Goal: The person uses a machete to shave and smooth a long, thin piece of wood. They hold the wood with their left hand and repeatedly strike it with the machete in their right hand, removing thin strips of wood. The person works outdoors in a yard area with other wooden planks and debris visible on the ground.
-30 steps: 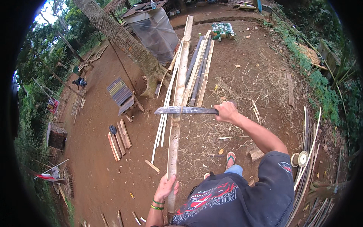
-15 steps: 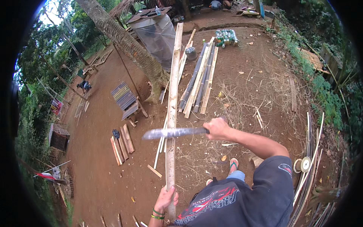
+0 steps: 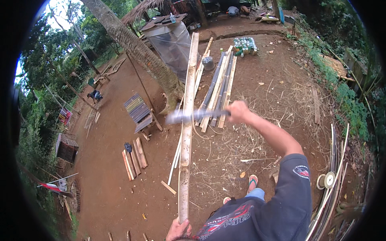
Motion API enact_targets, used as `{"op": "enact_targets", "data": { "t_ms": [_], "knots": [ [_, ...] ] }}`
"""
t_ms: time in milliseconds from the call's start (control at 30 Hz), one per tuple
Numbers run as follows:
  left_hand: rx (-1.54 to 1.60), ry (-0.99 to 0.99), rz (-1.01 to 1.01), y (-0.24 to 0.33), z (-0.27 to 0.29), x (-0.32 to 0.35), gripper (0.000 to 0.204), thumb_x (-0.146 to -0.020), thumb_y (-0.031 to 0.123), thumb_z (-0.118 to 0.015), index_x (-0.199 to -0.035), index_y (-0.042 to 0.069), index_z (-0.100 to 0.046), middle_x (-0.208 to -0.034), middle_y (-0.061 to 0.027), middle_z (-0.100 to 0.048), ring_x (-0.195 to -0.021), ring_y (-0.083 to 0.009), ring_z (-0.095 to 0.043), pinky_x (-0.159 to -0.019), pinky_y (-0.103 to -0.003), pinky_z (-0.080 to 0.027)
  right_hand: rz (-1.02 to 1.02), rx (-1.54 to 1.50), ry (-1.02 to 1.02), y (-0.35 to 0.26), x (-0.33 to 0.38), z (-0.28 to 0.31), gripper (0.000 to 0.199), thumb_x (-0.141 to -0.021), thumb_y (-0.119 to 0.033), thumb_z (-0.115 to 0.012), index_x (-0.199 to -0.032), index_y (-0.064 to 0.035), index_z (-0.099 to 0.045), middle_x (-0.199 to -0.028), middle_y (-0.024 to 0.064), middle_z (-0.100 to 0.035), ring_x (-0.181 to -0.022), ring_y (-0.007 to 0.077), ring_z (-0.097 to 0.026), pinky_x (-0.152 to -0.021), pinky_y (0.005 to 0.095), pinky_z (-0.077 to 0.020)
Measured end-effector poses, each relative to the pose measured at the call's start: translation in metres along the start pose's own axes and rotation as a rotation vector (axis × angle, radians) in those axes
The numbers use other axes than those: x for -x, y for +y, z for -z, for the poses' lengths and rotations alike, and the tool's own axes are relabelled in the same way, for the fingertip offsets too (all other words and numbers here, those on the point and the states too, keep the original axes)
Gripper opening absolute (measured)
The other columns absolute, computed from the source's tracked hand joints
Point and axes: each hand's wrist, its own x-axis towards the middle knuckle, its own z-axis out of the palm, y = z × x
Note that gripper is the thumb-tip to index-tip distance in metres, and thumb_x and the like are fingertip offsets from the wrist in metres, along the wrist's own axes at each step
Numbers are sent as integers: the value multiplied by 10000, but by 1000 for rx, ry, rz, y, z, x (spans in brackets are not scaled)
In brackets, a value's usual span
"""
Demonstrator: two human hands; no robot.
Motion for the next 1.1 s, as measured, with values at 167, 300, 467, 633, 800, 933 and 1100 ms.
{"op": "enact_targets", "data": {
  "t_ms": [167,300,467,633,800,933,1100],
  "knots": [
    [61,13,6,-11,5,-11,205,-960,310,-618,-892,138,-528,-604,38,-485,-475,-81,-447,-394,-243,-326,-188,-201,-59,-4,-26,12,158,-789,-150,-557,-735,-25,-638,-536,64,-545,-456,159,-523,-442,354,-491],
    [245,-26,306,-24,19,-16,217,-945,261,-631,-792,147,-526,-553,41,-435,-444,-97,-410,-391,-250,-307,457,-42,25,-36,-4,-2,119,-776,-190,-588,-682,-120,-608,-522,4,-536,-454,140,-528,-415,346,-458],
    [59,87,125,-5,-2,21,242,-910,192,-650,-724,152,-501,-530,47,-414,-421,-109,-378,-383,-265,-275,-374,-170,-23,39,-47,1,175,-759,-207,-595,-783,-55,-679,-628,128,-635,-584,261,-657,-566,399,-550],
    [53,96,27,-28,6,25,164,-908,181,-648,-780,156,-547,-592,75,-445,-458,-42,-353,-394,-240,-258,361,-114,-40,-25,-10,-13,91,-681,-199,-593,-628,-128,-573,-530,29,-567,-410,224,-535,-428,383,-463],
    [-64,56,95,-45,12,37,107,-938,253,-616,-871,171,-603,-605,87,-431,-471,-31,-384,-417,-222,-292,-819,-189,-2,85,-68,11,291,-770,-201,-612,-951,-1,-722,-928,209,-717,-887,314,-713,-785,448,-568],
    [259,-24,277,-134,71,19,201,-989,336,-531,-933,154,-597,-602,64,-455,-460,-45,-405,-406,-241,-303,-824,-491,259,110,-54,1,293,-784,-219,-643,-886,49,-706,-886,238,-714,-766,306,-709,-671,421,-551],
    [-6,-142,132,-74,33,3,303,-1045,341,-435,-917,70,-477,-639,-58,-572,-514,-155,-571,-489,-298,-484,-644,-1391,83,-27,8,-38,272,-896,-262,-658,-899,10,-663,-735,139,-705,-397,89,-461,-378,239,-349]
  ]
}}
